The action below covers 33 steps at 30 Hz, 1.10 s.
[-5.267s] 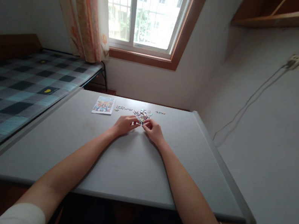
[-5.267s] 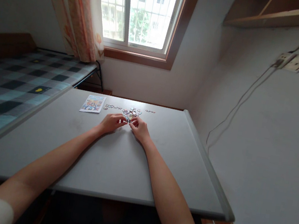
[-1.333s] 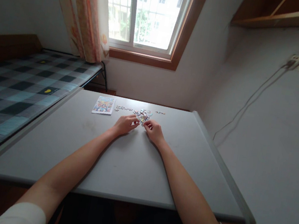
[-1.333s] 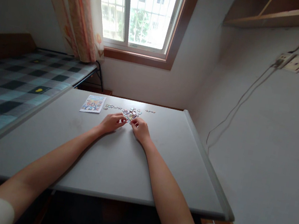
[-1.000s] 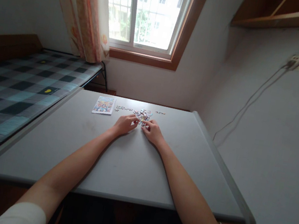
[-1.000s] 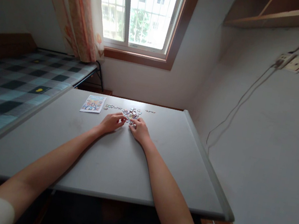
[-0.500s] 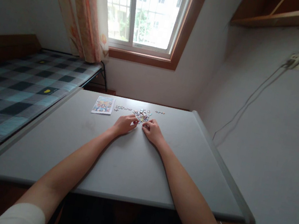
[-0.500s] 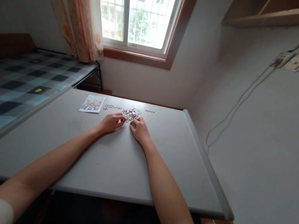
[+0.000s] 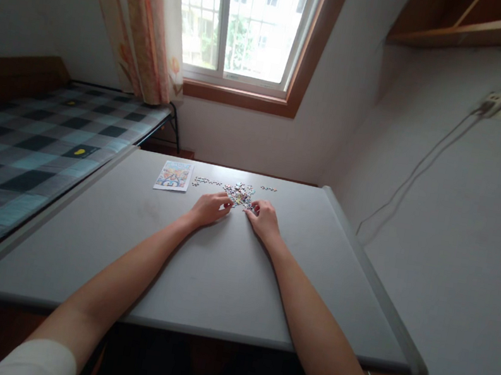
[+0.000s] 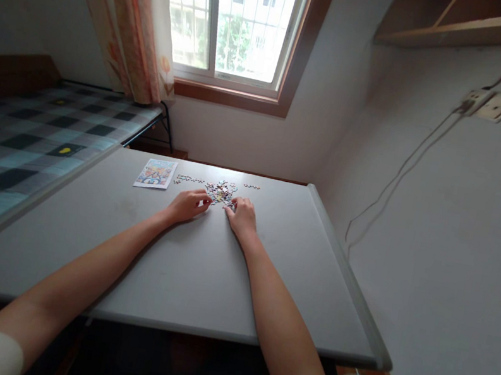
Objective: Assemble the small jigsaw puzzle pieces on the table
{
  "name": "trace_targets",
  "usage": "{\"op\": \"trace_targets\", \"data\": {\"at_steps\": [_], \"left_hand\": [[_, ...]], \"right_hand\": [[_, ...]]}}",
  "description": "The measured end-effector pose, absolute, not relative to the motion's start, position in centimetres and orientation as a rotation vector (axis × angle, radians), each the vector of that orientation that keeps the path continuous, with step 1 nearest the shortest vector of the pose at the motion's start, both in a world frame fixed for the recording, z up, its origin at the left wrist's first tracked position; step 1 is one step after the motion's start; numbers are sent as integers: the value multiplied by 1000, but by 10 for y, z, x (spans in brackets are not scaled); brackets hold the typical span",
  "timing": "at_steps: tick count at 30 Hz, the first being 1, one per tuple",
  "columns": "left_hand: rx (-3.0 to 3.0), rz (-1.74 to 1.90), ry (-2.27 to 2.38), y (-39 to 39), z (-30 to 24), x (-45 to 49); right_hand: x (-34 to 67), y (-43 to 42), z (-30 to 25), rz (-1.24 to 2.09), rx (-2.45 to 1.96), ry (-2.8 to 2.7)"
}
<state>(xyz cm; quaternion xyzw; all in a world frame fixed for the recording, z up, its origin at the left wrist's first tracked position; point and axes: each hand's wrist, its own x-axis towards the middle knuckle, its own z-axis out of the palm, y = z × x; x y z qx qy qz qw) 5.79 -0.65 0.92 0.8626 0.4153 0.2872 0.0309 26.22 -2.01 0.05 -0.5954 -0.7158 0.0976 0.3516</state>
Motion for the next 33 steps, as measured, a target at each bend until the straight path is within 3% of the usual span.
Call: {"op": "trace_targets", "data": {"at_steps": [11,33], "left_hand": [[2670,854,1267,-6,10,57],[2876,981,1124,-10,8,62]], "right_hand": [[261,-22,3,271,-1518,-1888],[250,-25,7,728,-1230,-1841]]}}
